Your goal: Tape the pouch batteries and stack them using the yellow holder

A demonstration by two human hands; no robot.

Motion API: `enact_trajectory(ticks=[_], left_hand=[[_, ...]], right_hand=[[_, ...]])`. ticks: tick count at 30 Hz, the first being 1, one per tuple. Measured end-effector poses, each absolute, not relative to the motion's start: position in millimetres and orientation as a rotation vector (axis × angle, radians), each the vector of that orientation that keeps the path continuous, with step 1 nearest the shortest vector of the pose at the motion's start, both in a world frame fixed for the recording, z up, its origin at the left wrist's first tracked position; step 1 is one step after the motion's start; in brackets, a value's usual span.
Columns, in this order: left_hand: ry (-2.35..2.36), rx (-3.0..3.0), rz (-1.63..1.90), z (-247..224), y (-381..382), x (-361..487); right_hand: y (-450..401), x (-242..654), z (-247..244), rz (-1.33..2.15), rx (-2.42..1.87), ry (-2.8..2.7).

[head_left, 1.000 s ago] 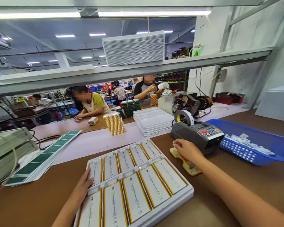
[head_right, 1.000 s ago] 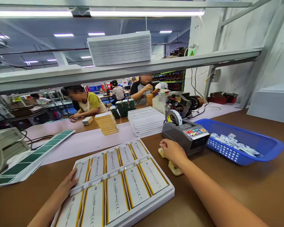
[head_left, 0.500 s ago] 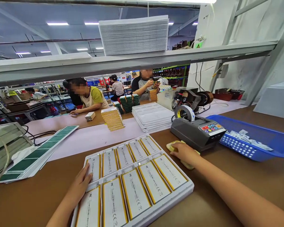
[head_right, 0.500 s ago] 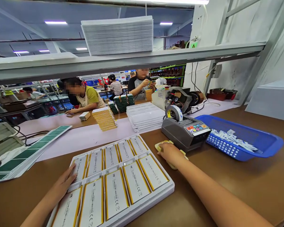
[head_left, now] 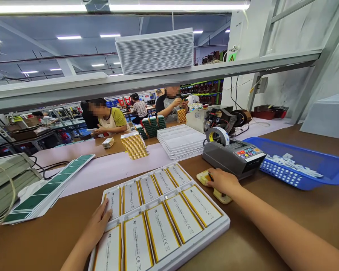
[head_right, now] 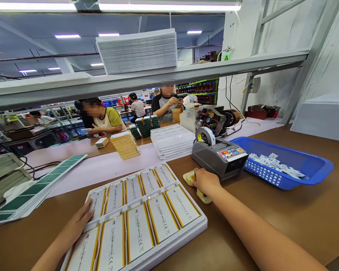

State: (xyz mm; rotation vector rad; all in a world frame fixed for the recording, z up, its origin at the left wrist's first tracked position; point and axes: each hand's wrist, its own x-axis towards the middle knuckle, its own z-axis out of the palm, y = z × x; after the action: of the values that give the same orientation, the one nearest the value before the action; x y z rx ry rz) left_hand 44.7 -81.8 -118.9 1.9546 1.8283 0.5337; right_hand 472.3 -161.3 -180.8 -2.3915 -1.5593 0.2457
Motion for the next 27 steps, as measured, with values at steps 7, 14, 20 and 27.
enact_trajectory(ticks=[7, 14, 20, 27], left_hand=[[1.789, 1.991, 0.628, -123.2, -80.5, 42.5], [1.745, 1.958, 0.723, -134.5, -83.4, 32.1], [1.729, 1.784, 0.893, -136.8, -98.1, 34.2], [1.492, 1.682, 1.322, -112.8, -118.6, 56.9]], right_hand=[[-160.3, 469.9, -181.7, 0.287, -2.402, -1.613], [-152.5, 482.3, -199.0, 0.336, -2.248, -1.638], [-128.2, 483.0, -167.7, 0.282, -2.17, -1.643], [-116.4, 356.6, -87.2, 0.249, -1.797, -2.06]])
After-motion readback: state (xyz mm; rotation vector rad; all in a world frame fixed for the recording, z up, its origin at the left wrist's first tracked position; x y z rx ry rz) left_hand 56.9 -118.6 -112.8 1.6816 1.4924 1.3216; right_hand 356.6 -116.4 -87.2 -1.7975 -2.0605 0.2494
